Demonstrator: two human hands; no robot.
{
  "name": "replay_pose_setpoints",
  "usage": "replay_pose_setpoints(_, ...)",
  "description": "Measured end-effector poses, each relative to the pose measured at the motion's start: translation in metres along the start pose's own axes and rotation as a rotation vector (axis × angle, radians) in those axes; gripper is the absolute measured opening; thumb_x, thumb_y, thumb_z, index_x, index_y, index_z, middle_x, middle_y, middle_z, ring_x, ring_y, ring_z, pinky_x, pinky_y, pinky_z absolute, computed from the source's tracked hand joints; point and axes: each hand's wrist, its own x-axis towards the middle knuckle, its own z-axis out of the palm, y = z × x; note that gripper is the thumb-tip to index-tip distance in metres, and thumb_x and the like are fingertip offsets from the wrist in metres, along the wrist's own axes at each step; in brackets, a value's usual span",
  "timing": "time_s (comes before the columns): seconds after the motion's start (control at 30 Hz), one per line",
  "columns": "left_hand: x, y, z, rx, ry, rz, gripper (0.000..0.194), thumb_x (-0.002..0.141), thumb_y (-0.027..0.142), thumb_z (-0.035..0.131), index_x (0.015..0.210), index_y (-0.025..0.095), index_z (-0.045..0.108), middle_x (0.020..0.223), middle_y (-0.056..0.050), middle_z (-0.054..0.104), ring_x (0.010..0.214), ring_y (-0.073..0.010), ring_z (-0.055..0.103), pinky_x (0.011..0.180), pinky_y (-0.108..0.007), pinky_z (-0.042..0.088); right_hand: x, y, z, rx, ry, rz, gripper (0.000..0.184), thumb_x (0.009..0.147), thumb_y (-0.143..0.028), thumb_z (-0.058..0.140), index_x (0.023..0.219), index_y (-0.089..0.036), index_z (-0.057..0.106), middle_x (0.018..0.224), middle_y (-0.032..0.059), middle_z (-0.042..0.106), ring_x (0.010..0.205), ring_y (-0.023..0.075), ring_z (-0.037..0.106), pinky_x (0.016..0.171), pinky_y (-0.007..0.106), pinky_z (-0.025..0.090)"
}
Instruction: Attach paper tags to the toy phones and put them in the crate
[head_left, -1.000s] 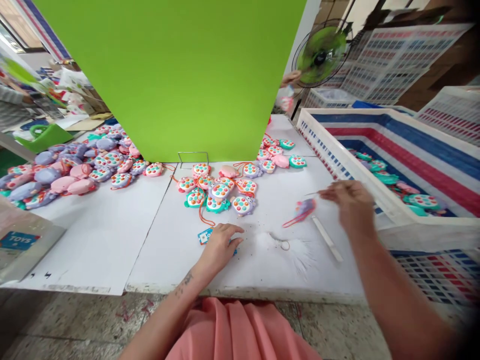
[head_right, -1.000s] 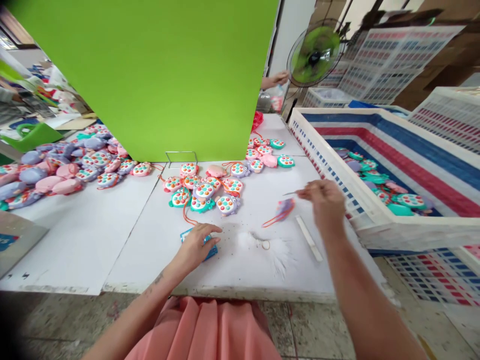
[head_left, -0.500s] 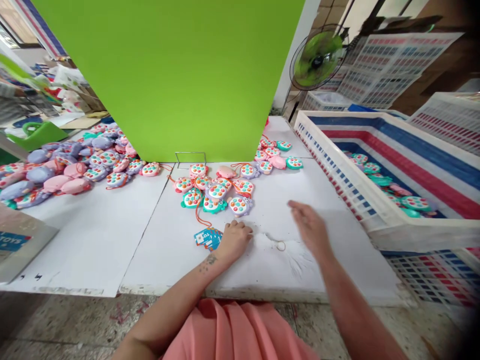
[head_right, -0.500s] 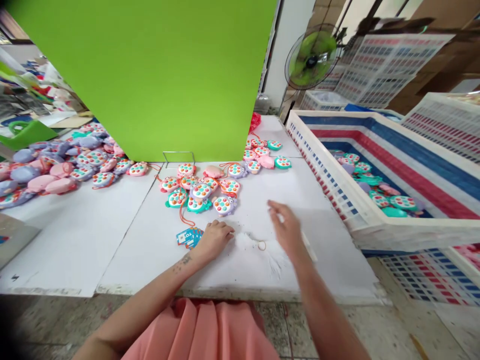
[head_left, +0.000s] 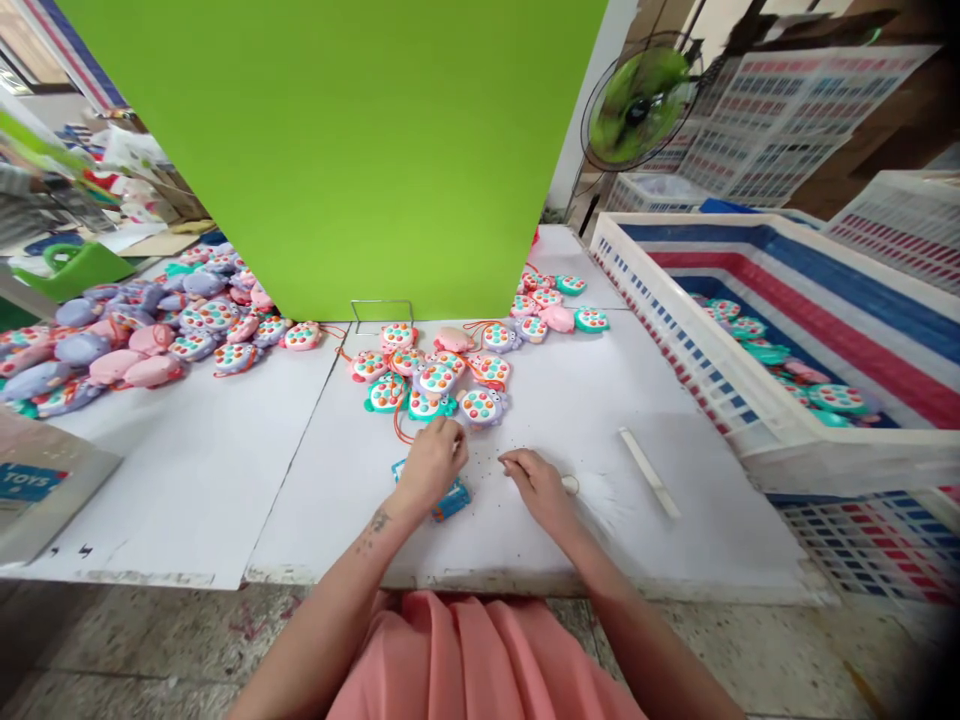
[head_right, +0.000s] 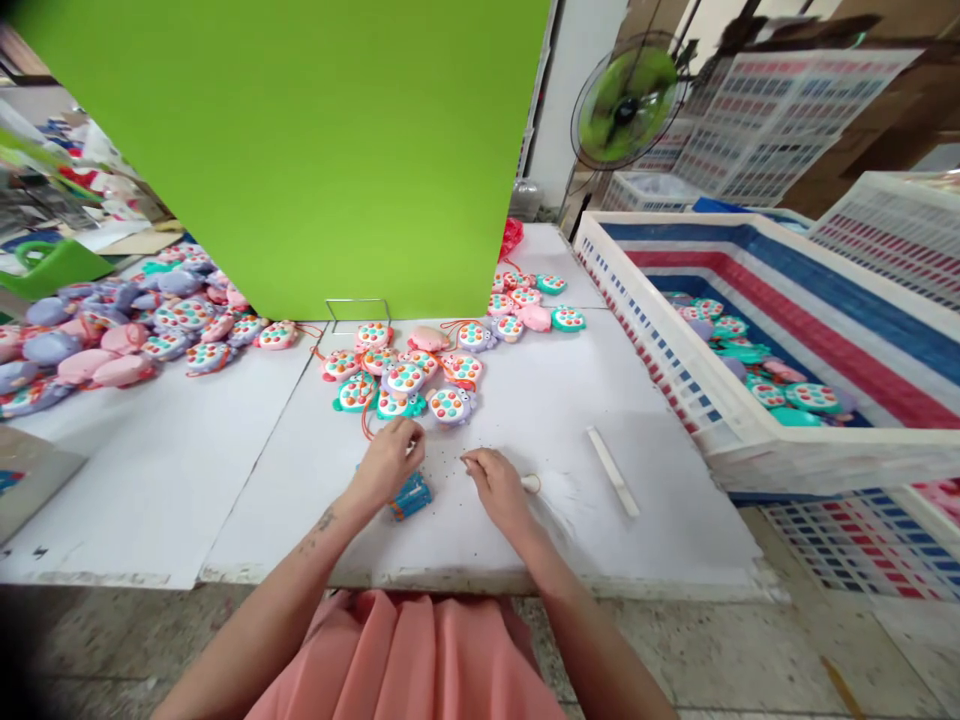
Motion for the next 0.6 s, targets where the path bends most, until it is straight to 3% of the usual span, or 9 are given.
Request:
replay_pose_setpoints(0.07, -0.006, -0.006, -0.019, -0.118, 0.013, -0.002, 0.013, 0.085, 0.018, 0.043, 0.082, 0.017, 0.055, 0.083, -0.005, 0.056, 0.076, -0.0162, 0.053, 0.072, -0.03, 0.043, 0.002, -0.005, -0.005, 0.095, 0.039, 0.056, 0.019, 0.09, -0.028, 0.047, 0.092, -0.019, 0.062, 0.081, 0.0041, 0.066, 0.079, 0.018, 0.062, 0.074, 0.033, 0.049)
replay_pose_setpoints(0.17, -0.018, -0.009, -0.043, -0.3, -0.072, -0.013, 0.013, 0.085, 0.021, 0.044, 0.079, 0.017, 0.055, 0.079, -0.003, 0.056, 0.072, -0.0138, 0.052, 0.067, -0.026, 0.043, 0.007, -0.022, -0.012, 0.291, 0.134, 0.148, 0.019, 0.086, -0.034, 0.053, 0.092, -0.019, 0.063, 0.091, 0.0063, 0.068, 0.089, 0.0197, 0.061, 0.083, 0.037, 0.047)
replay_pose_setpoints(0.33, -0.034, -0.014, -0.06, -0.474, -0.336, -0.03, 0.019, 0.086, 0.031, 0.046, 0.085, 0.018, 0.06, 0.084, -0.003, 0.061, 0.077, -0.0144, 0.056, 0.071, -0.025, 0.045, 0.017, -0.056, -0.017, 0.954, 0.207, 0.264, 0.018, 0.074, -0.037, 0.069, 0.078, -0.023, 0.058, 0.088, 0.0022, 0.071, 0.09, 0.0209, 0.065, 0.089, 0.044, 0.047)
replay_pose_setpoints(0.4, -0.036, -0.027, -0.055, -0.416, -0.346, -0.075, 0.02, 0.086, 0.033, 0.048, 0.089, 0.019, 0.061, 0.088, -0.004, 0.062, 0.08, -0.0163, 0.056, 0.074, -0.027, 0.045, 0.019, -0.064, -0.017, 1.108, 0.163, 0.28, 0.021, 0.071, -0.037, 0.072, 0.074, -0.024, 0.055, 0.08, -0.0008, 0.071, 0.083, 0.0203, 0.067, 0.087, 0.047, 0.048)
replay_pose_setpoints(0.47, -0.037, -0.044, -0.047, -0.219, -0.248, -0.196, 0.019, 0.084, 0.033, 0.051, 0.093, 0.019, 0.061, 0.092, -0.006, 0.062, 0.085, -0.0199, 0.056, 0.077, -0.031, 0.044, 0.019, -0.067, -0.016, 1.136, 0.129, 0.284, 0.02, 0.07, -0.035, 0.073, 0.074, -0.025, 0.056, 0.073, -0.0032, 0.069, 0.077, 0.0177, 0.067, 0.086, 0.045, 0.05)
replay_pose_setpoints(0.53, -0.037, -0.062, -0.037, 0.007, -0.178, -0.329, 0.022, 0.08, 0.034, 0.057, 0.094, 0.019, 0.062, 0.095, -0.008, 0.06, 0.09, -0.024, 0.054, 0.079, -0.034, 0.043, 0.018, -0.067, -0.014, 1.127, 0.118, 0.303, 0.017, 0.072, -0.033, 0.072, 0.077, -0.025, 0.059, 0.072, -0.0036, 0.068, 0.073, 0.0151, 0.066, 0.081, 0.04, 0.052)
replay_pose_setpoints(0.6, -0.037, -0.074, -0.029, 0.129, -0.191, -0.407, 0.026, 0.076, 0.037, 0.062, 0.095, 0.019, 0.061, 0.097, -0.009, 0.059, 0.092, -0.0254, 0.053, 0.079, -0.035, 0.042, 0.017, -0.066, -0.012, 1.117, 0.108, 0.359, 0.016, 0.072, -0.033, 0.072, 0.081, -0.024, 0.061, 0.074, -0.002, 0.067, 0.073, 0.0142, 0.064, 0.07, 0.033, 0.054)
